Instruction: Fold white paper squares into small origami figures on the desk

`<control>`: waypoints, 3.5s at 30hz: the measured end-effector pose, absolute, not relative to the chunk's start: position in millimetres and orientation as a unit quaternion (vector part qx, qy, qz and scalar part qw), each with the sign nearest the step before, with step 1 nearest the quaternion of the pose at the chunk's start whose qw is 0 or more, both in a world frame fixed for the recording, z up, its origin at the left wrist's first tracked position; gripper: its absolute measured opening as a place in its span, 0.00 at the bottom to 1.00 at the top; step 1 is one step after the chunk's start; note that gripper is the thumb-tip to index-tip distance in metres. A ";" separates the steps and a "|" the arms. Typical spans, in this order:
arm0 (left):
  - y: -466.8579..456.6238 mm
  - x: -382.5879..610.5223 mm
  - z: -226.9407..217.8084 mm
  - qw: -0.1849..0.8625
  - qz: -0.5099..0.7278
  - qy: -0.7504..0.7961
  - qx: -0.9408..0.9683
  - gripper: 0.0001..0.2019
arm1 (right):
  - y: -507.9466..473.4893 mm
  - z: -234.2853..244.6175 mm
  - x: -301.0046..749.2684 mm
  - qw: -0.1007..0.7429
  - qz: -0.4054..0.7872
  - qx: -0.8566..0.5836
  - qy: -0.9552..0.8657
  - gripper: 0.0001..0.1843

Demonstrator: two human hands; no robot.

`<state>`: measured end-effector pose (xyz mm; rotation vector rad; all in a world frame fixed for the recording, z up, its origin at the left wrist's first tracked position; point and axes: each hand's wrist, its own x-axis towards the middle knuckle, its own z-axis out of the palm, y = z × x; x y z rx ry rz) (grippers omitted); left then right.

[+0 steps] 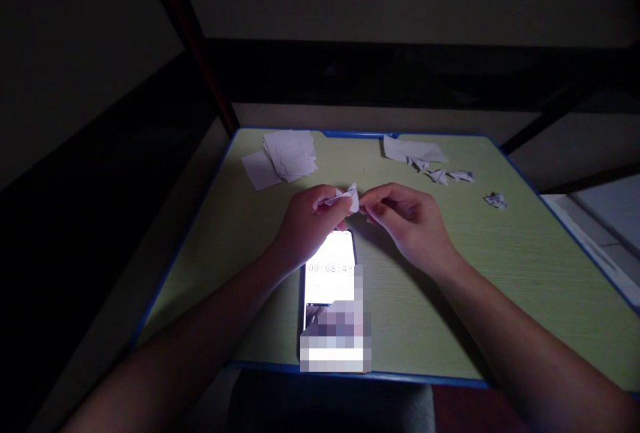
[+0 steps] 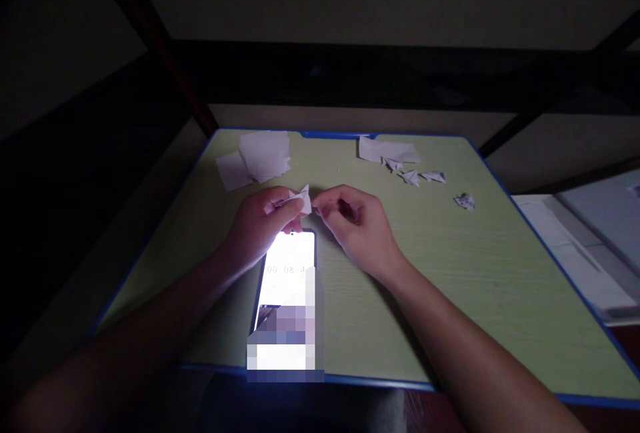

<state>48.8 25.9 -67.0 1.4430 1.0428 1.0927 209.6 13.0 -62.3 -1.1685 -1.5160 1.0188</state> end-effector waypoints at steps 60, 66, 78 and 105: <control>22.6 50.5 -69.6 0.344 0.466 0.449 0.680 0.04 | 9.6 -72.6 208.9 0.359 0.299 -0.480 -0.743 0.15; 23.4 49.4 -68.1 0.354 0.465 0.452 0.675 0.05 | 9.9 -68.8 209.1 0.393 0.316 -0.485 -0.715 0.13; 19.7 50.6 -66.7 0.329 0.434 0.435 0.717 0.09 | 13.1 -65.6 207.5 0.494 0.443 -0.450 -0.598 0.12; 19.8 51.9 -71.6 0.348 0.468 0.422 0.695 0.04 | 14.6 -64.6 210.0 0.504 0.433 -0.456 -0.593 0.12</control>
